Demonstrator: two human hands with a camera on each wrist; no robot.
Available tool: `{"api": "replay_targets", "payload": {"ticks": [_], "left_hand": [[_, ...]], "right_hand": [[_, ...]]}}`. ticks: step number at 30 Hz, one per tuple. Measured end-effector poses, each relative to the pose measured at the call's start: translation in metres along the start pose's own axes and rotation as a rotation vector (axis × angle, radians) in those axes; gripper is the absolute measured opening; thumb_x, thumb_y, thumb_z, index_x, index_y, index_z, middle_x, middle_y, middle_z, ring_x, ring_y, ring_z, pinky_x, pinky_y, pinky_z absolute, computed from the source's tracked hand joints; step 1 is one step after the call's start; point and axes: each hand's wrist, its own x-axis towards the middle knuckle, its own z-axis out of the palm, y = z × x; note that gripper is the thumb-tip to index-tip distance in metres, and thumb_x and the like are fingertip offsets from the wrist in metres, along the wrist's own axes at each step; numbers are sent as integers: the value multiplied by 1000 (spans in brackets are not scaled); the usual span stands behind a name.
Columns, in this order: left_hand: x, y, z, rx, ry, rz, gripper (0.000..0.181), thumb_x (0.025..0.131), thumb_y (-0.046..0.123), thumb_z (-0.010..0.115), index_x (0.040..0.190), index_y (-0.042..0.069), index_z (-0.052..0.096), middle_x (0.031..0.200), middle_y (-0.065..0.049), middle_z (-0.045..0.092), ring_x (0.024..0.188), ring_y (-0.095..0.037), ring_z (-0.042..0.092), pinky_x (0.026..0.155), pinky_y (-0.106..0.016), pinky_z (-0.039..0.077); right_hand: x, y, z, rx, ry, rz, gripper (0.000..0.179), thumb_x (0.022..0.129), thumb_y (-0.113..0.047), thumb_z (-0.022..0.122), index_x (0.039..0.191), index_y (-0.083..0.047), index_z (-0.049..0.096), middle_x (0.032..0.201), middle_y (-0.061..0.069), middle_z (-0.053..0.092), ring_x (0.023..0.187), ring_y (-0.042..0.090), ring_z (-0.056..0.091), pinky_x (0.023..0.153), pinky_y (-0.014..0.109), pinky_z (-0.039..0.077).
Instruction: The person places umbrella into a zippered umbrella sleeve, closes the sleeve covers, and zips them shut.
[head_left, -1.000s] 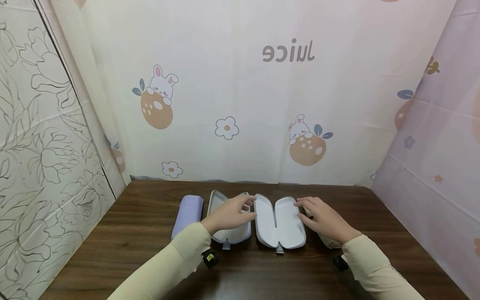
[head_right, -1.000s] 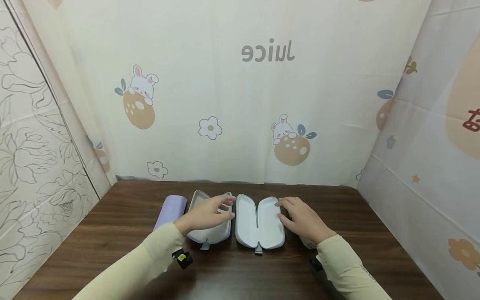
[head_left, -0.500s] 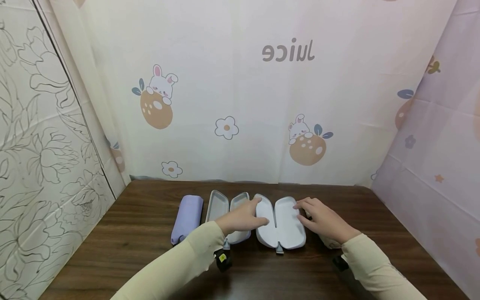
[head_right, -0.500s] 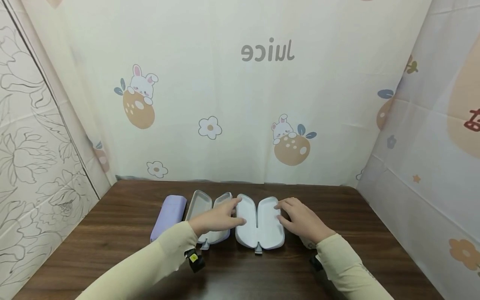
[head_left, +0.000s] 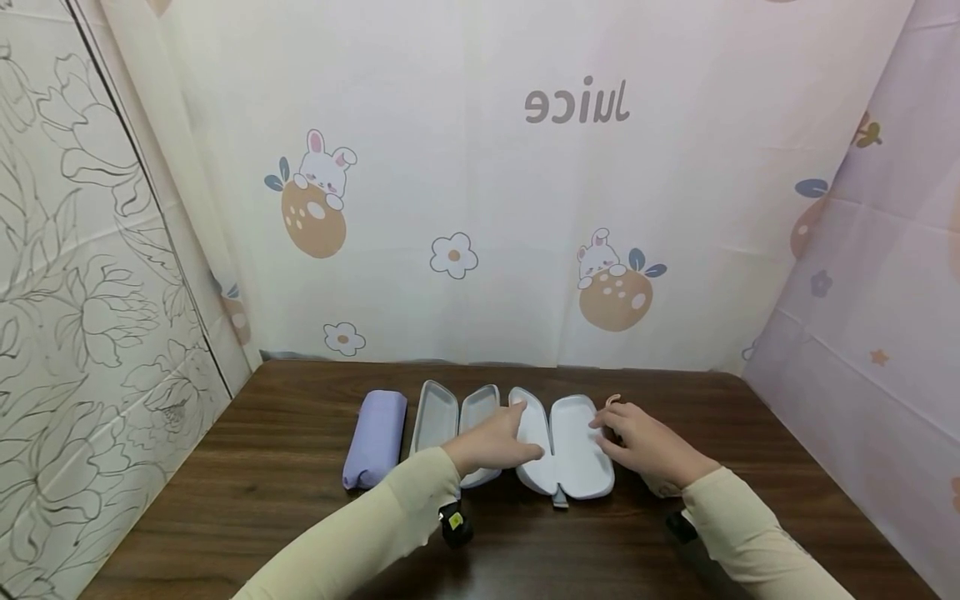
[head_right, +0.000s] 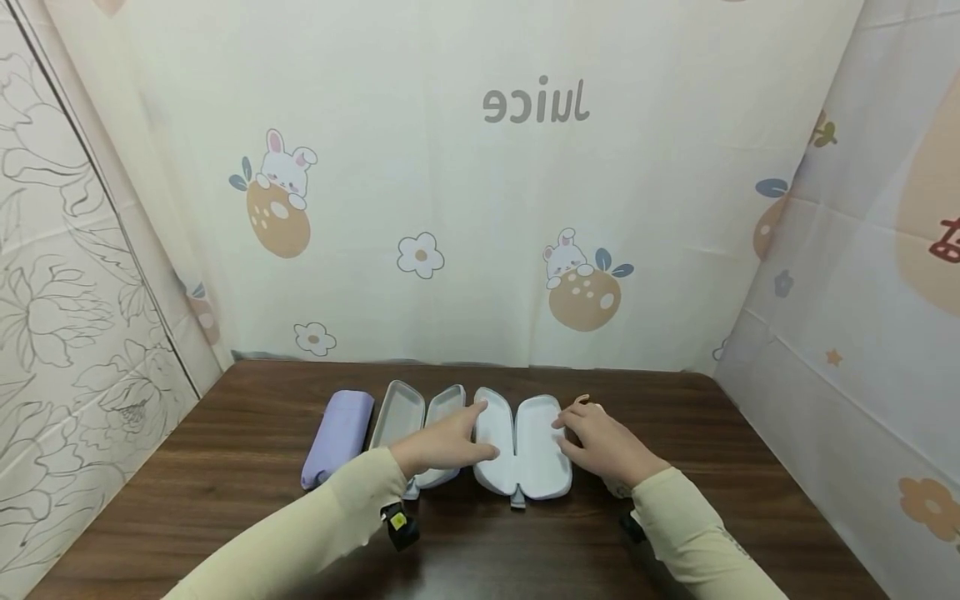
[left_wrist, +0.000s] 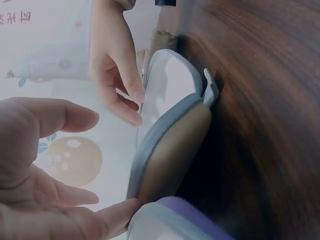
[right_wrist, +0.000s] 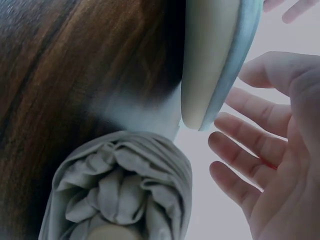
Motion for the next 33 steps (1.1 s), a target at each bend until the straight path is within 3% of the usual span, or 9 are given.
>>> {"api": "replay_targets", "payload": {"ticks": [4,9,12,16,22,29,33], "left_hand": [[1,-2,5,22,23,21,87,89,21,70,154,-10,22,156,-25,31,143,-28,34,114,-39,32],[1,-4,11,-39,39,48,89,90,19,70,153,-12,16,147,-28,43,127,-29,51,108,-37,39],[1,-5,16,-136,57,34,92,91,18,68,155,-11,9,150,-29,39,126,-30,52,106,-40,40],[1,-6,24,-288,102,1,94,90,18,65,157,-5,4,157,-29,25,135,-32,41,107,-44,39],[2,-4,35,-561,141,-65,89,92,18,62,155,-10,6,157,-30,23,141,-37,32,110,-49,34],[4,-1,46,-836,69,-114,79,98,23,53,155,-8,10,156,-29,22,145,-40,22,116,-55,21],[3,-1,53,-949,37,-171,75,102,30,47,156,-5,8,150,-33,29,141,-50,25,112,-65,22]], "right_hand": [[0,2,3,20,-15,9,17,94,-11,69,109,-3,71,111,12,65,108,32,59,86,49,52],[-1,4,5,51,-61,29,18,95,-11,67,111,-2,70,111,10,64,108,31,59,85,47,53],[0,5,5,63,-77,30,19,96,-11,66,112,-1,69,110,9,65,105,29,61,82,44,54],[1,6,4,88,-83,29,21,96,-10,66,113,1,69,109,10,67,98,24,63,78,40,55],[2,6,4,149,-97,25,22,95,-8,65,114,4,67,105,11,68,85,14,63,69,32,55],[2,6,3,187,-127,56,23,97,-8,64,116,4,66,105,10,68,80,8,62,64,26,53],[2,5,3,191,-131,70,22,97,-8,64,115,3,67,104,10,68,79,7,61,63,26,52]]}}
